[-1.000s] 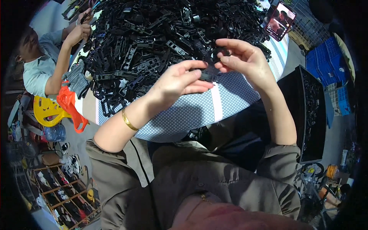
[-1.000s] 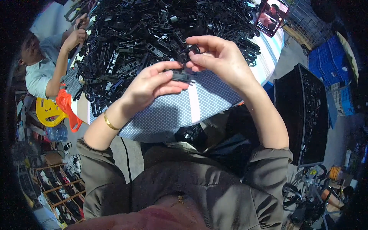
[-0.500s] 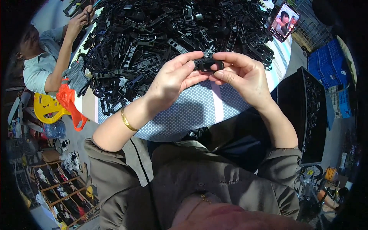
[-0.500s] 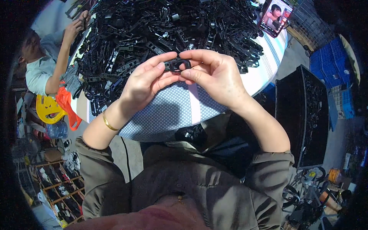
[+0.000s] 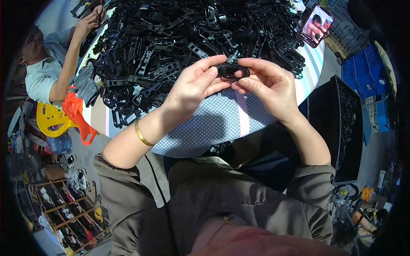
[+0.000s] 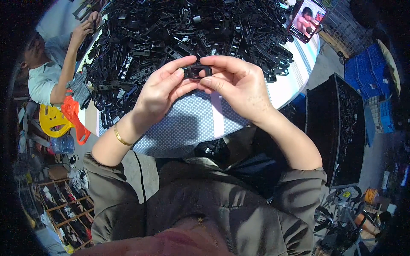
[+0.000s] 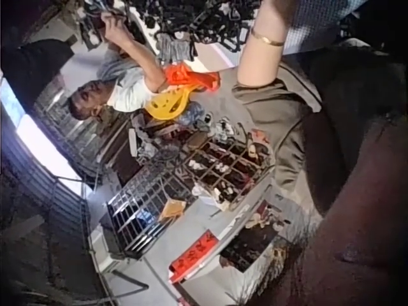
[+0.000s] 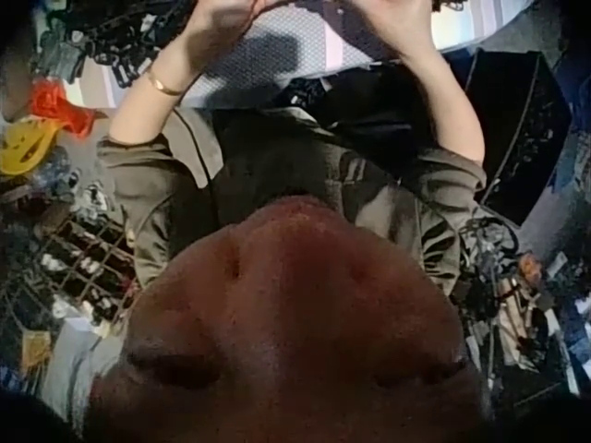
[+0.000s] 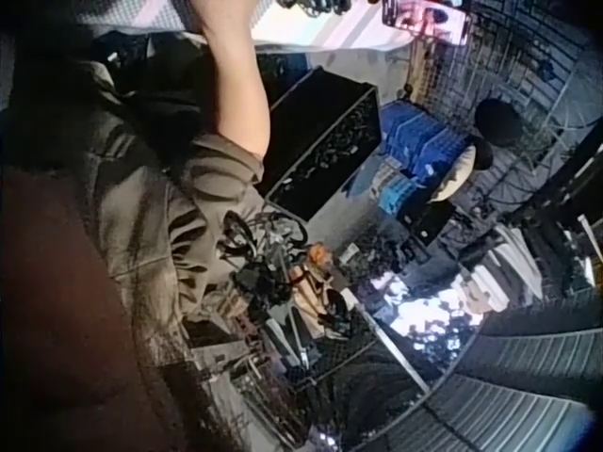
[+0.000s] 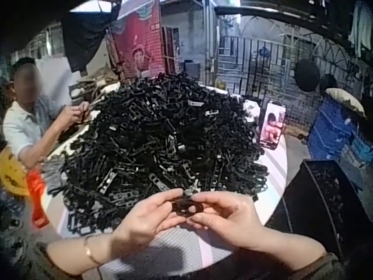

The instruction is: Sorting and organizing small black plastic components on a production workbench.

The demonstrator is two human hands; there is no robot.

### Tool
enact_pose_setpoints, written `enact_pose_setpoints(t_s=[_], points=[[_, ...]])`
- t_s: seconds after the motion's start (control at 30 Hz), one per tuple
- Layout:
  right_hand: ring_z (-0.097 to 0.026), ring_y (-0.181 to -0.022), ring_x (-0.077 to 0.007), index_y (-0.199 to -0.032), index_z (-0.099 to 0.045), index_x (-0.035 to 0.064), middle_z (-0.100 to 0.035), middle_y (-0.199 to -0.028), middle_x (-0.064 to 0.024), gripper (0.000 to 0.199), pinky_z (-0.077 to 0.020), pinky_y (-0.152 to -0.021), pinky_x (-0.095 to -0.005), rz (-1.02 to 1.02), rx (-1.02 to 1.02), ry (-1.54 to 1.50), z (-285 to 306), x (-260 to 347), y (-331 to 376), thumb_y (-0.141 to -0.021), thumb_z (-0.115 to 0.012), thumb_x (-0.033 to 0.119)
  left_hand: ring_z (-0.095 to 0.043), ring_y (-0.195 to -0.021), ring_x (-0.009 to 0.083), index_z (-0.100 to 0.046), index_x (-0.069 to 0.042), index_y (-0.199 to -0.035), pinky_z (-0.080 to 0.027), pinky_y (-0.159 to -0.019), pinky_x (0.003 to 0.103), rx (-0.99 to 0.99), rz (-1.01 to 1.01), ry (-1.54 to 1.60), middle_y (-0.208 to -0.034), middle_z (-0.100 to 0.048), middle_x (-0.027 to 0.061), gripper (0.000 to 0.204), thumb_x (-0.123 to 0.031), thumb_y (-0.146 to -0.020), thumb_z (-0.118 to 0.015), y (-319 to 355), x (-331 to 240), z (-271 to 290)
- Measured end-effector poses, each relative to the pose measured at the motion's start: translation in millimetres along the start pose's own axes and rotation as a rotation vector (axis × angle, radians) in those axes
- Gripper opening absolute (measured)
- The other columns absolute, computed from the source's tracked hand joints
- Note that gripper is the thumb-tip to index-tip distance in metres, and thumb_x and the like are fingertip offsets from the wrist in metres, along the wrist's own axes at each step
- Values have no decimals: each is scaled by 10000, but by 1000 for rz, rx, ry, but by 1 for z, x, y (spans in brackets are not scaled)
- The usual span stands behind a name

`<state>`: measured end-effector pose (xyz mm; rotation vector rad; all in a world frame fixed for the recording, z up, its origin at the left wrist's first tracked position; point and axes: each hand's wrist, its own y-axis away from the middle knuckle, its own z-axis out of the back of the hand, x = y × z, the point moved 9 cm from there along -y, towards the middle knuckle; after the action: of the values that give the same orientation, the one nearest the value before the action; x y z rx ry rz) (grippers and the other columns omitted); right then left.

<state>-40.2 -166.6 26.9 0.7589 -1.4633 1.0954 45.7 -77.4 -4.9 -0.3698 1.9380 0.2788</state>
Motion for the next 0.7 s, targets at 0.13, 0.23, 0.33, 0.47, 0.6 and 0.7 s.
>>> enact_pose_setpoints(t_s=[0.13,0.23,0.33,0.47,0.6,0.7], points=[[-645,-818,-179,-1132,-526,-55,-630,-944,-139,343,-540,-721,-258,21,22,-6,-2,1,-1,-797,-603,-40,-577,-1011,234,-313,83,-1279,-478,-908,296,-15,11,-10,-1111,-536,210,390,-111,-943,-354,2,1,-2],[-642,-792,-166,-1117,-545,-44,-614,-964,-128,335,-536,-714,-245,5,23,17,-3,0,-1,-790,-616,-29,-566,-997,194,-298,112,-1276,-457,-909,285,3,11,1,-1115,-534,179,454,-136,-924,-440,2,1,0],[-628,-760,-145,-1070,-594,-15,-575,-1013,-113,300,-523,-685,-222,101,29,95,-3,3,-2,-773,-638,-15,-594,-870,127,-337,101,-1265,-490,-809,238,-66,-39,-88,-992,-592,126,484,-101,-877,-545,3,-4,4],[-589,-720,-109,-1011,-638,19,-532,-1063,-90,262,-485,-636,-190,358,28,391,-2,10,0,-751,-667,8,-592,-867,126,-375,95,-1246,-490,-792,230,-44,12,-116,-987,-593,123,449,-96,-876,-544,2,-3,-1],[-557,-736,-68,-980,-646,10,-536,-1089,-74,251,-439,-635,-174,230,-12,354,1,19,-1,-749,-698,92,-585,-854,115,-396,79,-1245,-488,-786,230,-26,-41,-143,-969,-593,97,443,-97,-868,-550,6,-13,-7],[-560,-749,-76,-964,-648,-5,-572,-1037,-61,259,-436,-641,-173,29,64,286,4,3,-7,-751,-704,131,-584,-897,133,-383,57,-1268,-486,-818,255,13,-71,-179,-999,-593,108,453,-95,-872,-539,7,-16,-6]])
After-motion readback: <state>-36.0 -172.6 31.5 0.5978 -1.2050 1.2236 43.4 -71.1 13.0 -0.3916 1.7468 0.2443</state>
